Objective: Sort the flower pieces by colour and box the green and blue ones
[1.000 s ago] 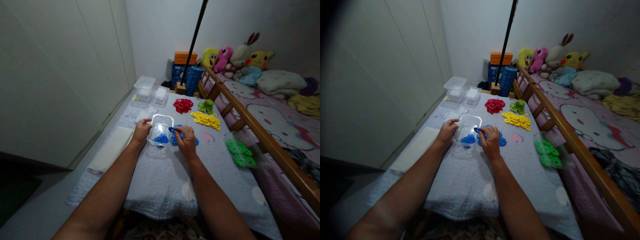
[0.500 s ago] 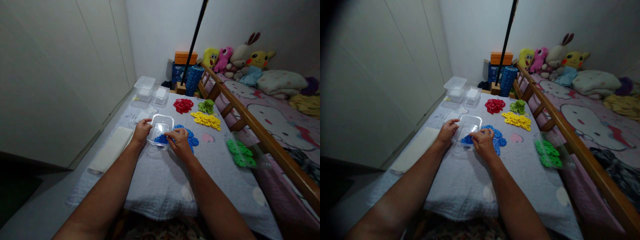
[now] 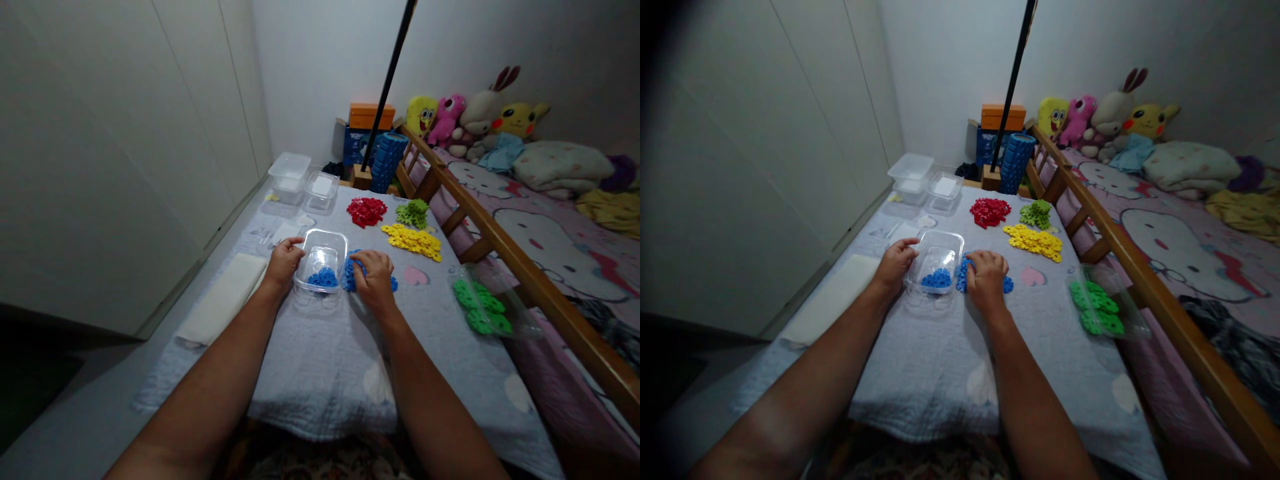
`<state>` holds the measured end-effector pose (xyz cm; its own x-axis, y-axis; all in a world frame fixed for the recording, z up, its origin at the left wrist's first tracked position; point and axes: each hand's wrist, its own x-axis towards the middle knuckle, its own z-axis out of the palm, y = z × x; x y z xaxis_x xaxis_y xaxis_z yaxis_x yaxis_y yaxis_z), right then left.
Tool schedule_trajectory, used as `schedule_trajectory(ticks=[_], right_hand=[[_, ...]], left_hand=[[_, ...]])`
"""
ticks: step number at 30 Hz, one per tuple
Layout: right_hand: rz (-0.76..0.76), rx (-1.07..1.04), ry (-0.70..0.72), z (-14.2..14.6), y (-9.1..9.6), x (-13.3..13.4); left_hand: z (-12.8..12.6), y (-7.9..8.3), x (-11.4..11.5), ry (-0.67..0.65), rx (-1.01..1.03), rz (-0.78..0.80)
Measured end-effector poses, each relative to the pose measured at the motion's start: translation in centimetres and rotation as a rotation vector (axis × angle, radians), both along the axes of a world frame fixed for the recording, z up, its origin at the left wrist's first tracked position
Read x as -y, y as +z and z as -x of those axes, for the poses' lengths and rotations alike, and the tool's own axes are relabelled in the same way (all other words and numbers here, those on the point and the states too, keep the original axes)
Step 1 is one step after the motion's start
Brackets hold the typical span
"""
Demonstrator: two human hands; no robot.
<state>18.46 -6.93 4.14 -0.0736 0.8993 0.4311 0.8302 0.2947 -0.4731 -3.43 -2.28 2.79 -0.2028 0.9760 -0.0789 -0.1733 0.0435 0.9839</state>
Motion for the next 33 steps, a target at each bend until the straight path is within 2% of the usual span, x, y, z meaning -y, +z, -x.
schedule_trajectory(ticks=[4, 11, 33], right_hand=[[0.093, 0.115, -0.158, -0.8, -0.8, -0.6], [0.216, 0.289, -0.155, -0.7, -1.2, -0.4], [0.128, 0.202, -0.079, -0.4, -1.7, -0.7]], left_hand=[[0.1, -0.2, -0.1, -0.005, -0.006, -0.003], [0.1, -0.3, -0.1, -0.011, 0.002, -0.006], [0.2, -0.4, -0.1, -0.003, -0.01, -0.01]])
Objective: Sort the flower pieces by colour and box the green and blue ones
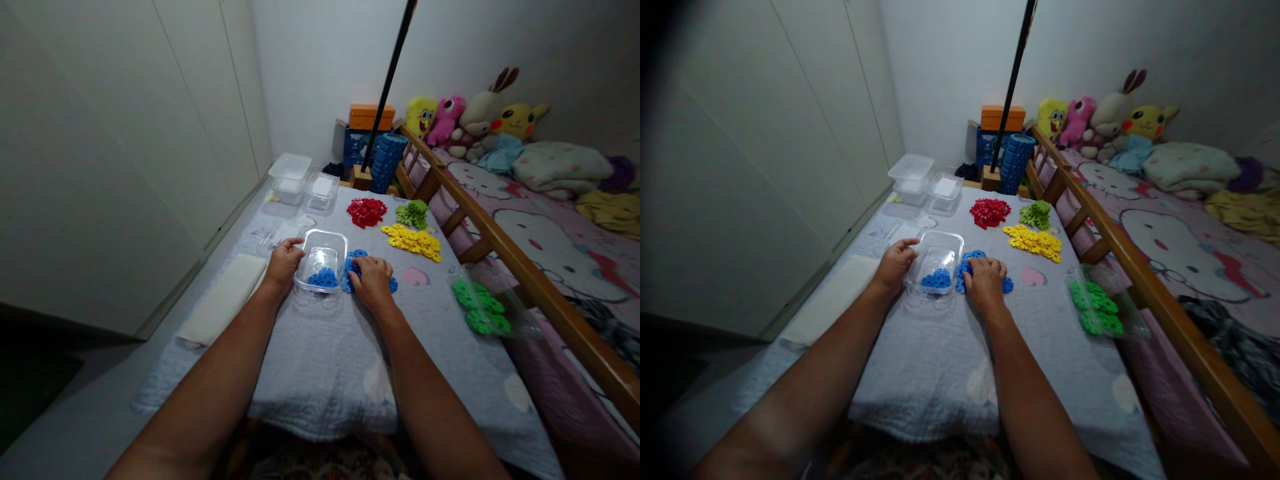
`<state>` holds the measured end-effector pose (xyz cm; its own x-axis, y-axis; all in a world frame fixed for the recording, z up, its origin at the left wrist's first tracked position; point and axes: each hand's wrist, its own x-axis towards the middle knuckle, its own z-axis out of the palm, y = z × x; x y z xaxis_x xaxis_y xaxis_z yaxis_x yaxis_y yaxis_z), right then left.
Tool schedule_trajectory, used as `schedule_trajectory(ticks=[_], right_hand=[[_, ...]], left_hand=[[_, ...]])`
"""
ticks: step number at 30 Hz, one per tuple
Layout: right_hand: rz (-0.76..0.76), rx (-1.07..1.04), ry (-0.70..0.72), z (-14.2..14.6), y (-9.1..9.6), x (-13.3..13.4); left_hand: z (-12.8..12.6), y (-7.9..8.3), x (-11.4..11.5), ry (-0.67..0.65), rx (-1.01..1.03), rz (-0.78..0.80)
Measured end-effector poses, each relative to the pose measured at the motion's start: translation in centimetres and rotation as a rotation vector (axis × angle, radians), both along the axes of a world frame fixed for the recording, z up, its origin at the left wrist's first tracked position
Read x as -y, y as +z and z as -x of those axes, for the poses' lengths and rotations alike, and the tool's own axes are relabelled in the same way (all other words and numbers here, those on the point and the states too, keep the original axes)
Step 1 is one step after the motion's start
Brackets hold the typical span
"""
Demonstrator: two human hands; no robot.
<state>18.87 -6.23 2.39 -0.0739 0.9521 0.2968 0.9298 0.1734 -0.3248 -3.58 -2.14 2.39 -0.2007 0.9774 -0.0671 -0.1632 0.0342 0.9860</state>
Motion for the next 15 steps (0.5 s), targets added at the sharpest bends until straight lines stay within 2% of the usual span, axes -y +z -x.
schedule_trajectory(ticks=[9, 15], right_hand=[[-0.005, -0.007, -0.02, -0.26, -0.08, -0.64], [-0.173, -0.086, -0.099, -0.59, 0.28, -0.68]], left_hand=[[0.01, 0.2, 0.07, 0.0, -0.013, -0.006], [-0.02, 0.24, 0.07, 0.0, -0.003, 0.003]])
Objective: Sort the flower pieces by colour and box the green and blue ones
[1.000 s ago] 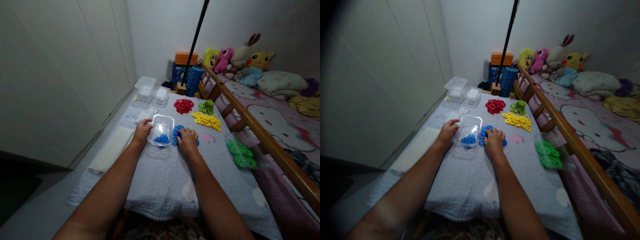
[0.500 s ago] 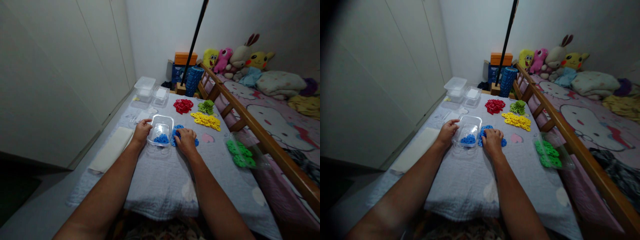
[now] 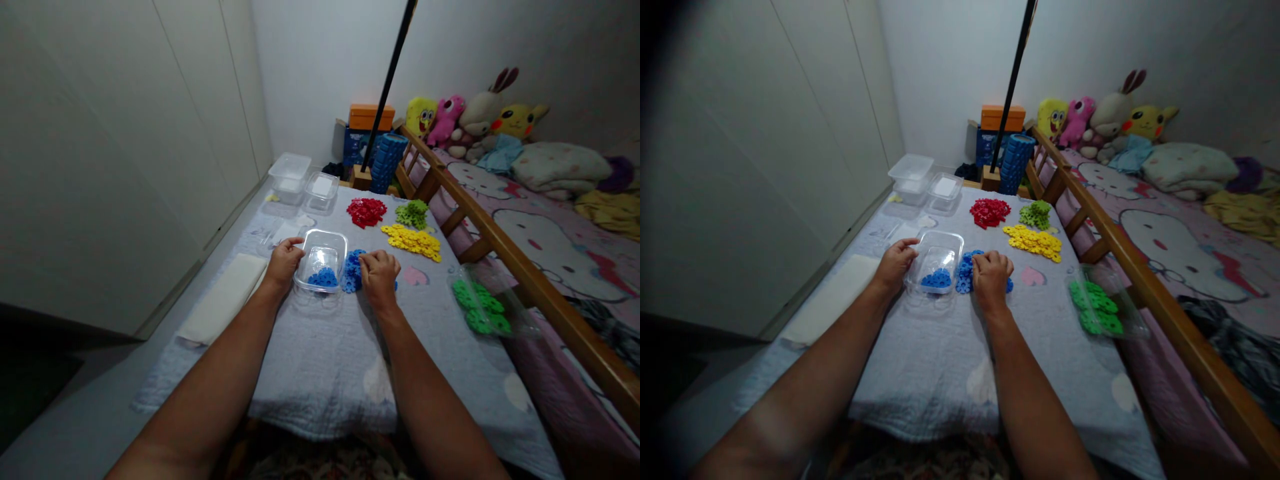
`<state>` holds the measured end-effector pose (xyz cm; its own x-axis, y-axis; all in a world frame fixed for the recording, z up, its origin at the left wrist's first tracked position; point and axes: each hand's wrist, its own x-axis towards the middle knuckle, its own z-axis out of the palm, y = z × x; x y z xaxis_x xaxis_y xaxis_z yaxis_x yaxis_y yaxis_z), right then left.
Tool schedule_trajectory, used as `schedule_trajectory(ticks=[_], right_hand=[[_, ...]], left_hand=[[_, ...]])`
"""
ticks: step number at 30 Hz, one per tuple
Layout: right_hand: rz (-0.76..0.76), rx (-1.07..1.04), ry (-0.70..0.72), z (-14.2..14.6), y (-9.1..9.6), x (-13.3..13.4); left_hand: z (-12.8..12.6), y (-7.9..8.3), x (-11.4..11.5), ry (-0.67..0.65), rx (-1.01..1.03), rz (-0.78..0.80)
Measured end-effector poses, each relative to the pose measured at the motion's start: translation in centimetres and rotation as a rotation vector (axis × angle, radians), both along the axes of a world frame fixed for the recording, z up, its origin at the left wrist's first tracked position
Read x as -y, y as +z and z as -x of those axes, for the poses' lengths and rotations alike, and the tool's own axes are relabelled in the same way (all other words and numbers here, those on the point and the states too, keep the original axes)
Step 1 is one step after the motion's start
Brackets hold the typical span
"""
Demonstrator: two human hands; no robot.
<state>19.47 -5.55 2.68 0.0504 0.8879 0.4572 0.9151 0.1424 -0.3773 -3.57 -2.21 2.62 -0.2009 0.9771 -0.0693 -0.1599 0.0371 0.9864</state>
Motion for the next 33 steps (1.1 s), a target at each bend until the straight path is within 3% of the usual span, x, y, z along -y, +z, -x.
schedule_trajectory(ticks=[3, 9, 17, 27, 33], right_hand=[[-0.049, -0.072, -0.003, 0.2, 0.5, 0.3], [-0.103, -0.209, 0.19, 1.4, 1.8, 1.6], [0.03, -0.15, 0.34, 3.6, 1.5, 2.7], [0.11, -0.057, 0.302, 3.6, 0.9, 2.5], [0.065, -0.075, 0.252, 2.9, 0.9, 2.1]], left_hand=[[0.0, 0.0, 0.0, -0.004, 0.003, 0.006], [0.0, -0.2, -0.1, 0.004, 0.011, 0.003], [-0.1, 0.0, 0.0, 0.005, 0.015, 0.004], [0.0, 0.0, -0.1, 0.0, -0.005, 0.002], [0.0, -0.3, -0.2, 0.002, 0.005, -0.006]])
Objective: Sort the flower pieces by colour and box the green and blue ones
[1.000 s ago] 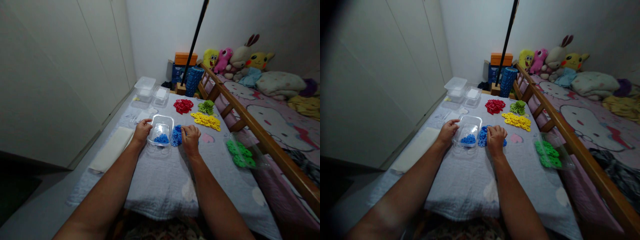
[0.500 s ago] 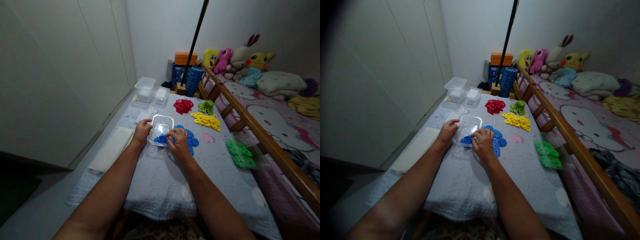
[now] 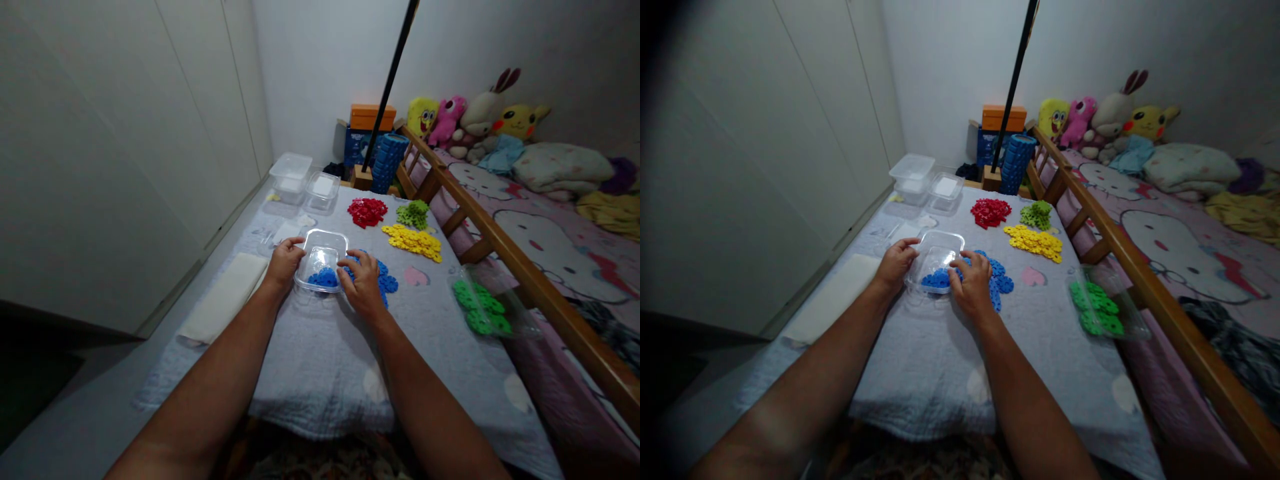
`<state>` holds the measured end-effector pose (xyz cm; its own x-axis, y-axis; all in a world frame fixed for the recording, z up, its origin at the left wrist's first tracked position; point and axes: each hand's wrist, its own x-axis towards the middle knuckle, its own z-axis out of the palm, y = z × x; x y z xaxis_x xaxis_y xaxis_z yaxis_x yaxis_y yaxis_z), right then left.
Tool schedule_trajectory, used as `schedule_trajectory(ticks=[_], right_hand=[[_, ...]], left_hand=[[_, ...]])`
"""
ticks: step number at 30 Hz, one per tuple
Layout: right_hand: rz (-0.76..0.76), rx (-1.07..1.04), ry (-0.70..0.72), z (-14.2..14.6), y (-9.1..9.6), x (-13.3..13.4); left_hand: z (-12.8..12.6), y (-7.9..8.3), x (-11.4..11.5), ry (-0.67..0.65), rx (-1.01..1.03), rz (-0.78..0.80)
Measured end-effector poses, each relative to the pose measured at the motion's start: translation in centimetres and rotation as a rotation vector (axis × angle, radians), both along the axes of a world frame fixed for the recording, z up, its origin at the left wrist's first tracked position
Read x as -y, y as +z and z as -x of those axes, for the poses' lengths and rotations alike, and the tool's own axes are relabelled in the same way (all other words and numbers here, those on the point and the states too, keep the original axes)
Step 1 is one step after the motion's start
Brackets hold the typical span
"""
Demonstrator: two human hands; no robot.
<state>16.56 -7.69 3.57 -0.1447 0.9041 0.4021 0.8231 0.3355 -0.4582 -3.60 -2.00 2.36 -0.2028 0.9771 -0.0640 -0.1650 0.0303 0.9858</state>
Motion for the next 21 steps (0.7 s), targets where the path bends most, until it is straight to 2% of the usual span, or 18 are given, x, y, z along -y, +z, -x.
schedule_trajectory(ticks=[6, 9, 14, 21], right_hand=[[-0.02, 0.033, -0.232, -1.4, -0.9, -0.9], [0.008, 0.101, -0.293, -1.8, -1.5, -1.1], [0.044, 0.18, -0.273, -2.0, -2.0, -1.1], [0.149, 0.253, -0.248, -1.8, -1.2, -1.0]], left_hand=[[0.0, 0.0, 0.1, 0.001, 0.009, 0.011], [0.1, 0.0, 0.1, -0.002, 0.001, 0.006], [0.0, 0.0, 0.1, 0.003, 0.016, 0.01], [-0.1, 0.2, 0.1, 0.029, 0.023, 0.012]])
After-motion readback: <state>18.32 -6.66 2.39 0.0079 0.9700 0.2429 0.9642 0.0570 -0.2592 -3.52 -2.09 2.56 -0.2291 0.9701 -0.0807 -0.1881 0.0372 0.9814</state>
